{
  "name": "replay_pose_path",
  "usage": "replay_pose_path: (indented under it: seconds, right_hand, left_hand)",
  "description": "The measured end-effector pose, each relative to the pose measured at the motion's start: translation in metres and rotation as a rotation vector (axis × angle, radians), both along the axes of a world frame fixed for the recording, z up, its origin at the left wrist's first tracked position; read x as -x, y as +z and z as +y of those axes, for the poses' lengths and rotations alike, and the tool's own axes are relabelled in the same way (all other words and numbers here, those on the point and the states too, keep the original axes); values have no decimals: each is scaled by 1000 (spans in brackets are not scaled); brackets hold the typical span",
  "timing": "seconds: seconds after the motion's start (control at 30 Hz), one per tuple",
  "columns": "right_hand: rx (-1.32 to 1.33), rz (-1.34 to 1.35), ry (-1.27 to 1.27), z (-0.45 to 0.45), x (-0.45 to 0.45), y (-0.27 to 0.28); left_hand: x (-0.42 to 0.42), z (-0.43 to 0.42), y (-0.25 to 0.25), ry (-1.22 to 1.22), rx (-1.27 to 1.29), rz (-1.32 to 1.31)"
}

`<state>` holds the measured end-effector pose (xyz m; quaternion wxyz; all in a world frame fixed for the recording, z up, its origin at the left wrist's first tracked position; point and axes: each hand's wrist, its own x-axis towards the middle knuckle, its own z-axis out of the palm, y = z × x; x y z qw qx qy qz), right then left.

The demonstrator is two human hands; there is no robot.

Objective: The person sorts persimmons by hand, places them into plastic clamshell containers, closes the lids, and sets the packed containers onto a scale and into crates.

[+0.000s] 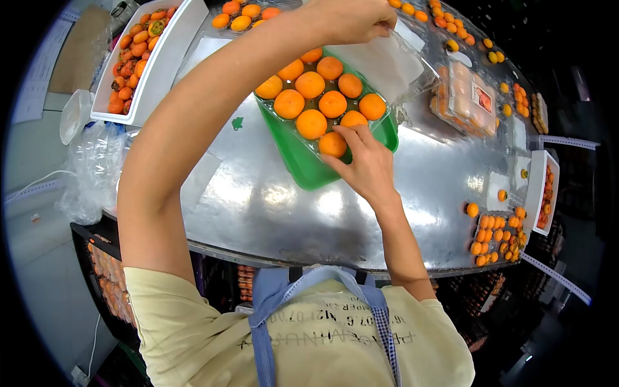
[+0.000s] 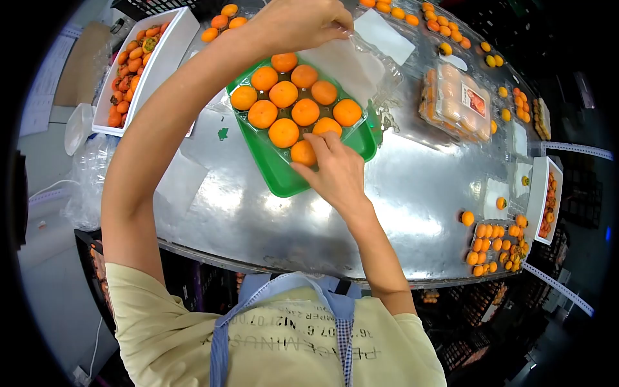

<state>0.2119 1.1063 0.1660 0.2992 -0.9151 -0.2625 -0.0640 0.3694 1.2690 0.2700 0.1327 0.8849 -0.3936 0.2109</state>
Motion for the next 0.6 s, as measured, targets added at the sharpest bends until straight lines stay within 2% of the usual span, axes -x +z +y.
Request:
replay_pose_path:
  seconds: [0.1, 0.33, 0.6]
  right_hand:
    - [44, -28, -7, 2, 1, -1]
    - [101, 12, -17, 1, 8, -3]
    - [51, -4, -20, 4, 9, -12]
  left_hand:
    - [-2, -2, -3, -27, 49, -61]
    - [1, -1, -4, 7, 81, 31]
    - [1, 3, -8, -21, 52, -24]
